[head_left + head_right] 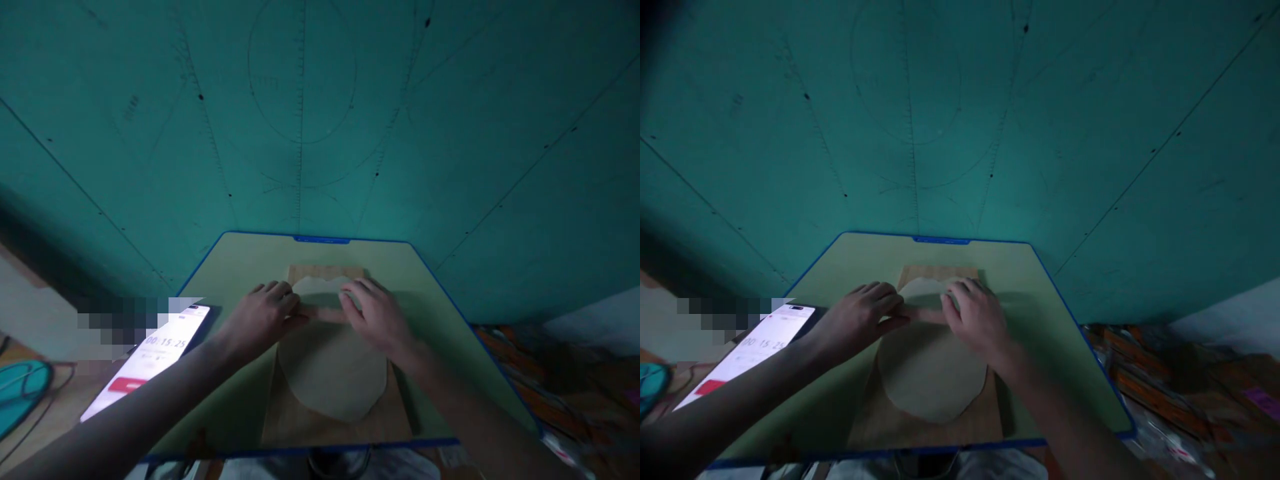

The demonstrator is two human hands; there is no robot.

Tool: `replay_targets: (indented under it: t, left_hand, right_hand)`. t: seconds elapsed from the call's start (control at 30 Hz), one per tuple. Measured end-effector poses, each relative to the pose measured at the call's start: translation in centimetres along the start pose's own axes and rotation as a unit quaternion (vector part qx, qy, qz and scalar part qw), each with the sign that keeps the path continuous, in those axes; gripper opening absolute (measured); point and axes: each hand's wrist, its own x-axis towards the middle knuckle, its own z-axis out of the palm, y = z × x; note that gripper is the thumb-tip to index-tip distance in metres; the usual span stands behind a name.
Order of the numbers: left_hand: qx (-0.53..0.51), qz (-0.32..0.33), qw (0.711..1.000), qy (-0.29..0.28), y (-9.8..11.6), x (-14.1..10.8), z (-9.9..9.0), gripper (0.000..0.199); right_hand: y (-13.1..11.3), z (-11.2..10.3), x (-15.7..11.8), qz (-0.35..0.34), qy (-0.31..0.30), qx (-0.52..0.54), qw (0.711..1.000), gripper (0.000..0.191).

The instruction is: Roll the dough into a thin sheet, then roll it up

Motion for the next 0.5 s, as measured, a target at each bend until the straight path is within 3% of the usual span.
replay_targets:
  t: [0.3,0.5]
  left_hand:
    - [-0.026,0.056,0.998,0.019,2.2,1.3,0.9,0.015]
    - [-0.009,0.088,0.996,0.022,4.0,4.4,1.7,0.018]
  right_hand:
    - [2.2,-1.4,-6.4,0.087,-0.023,-0.035,0.995,0.029]
    - [2.9,-1.9,-7.6,0.141,-0.054,-0.077,0.986,0.030]
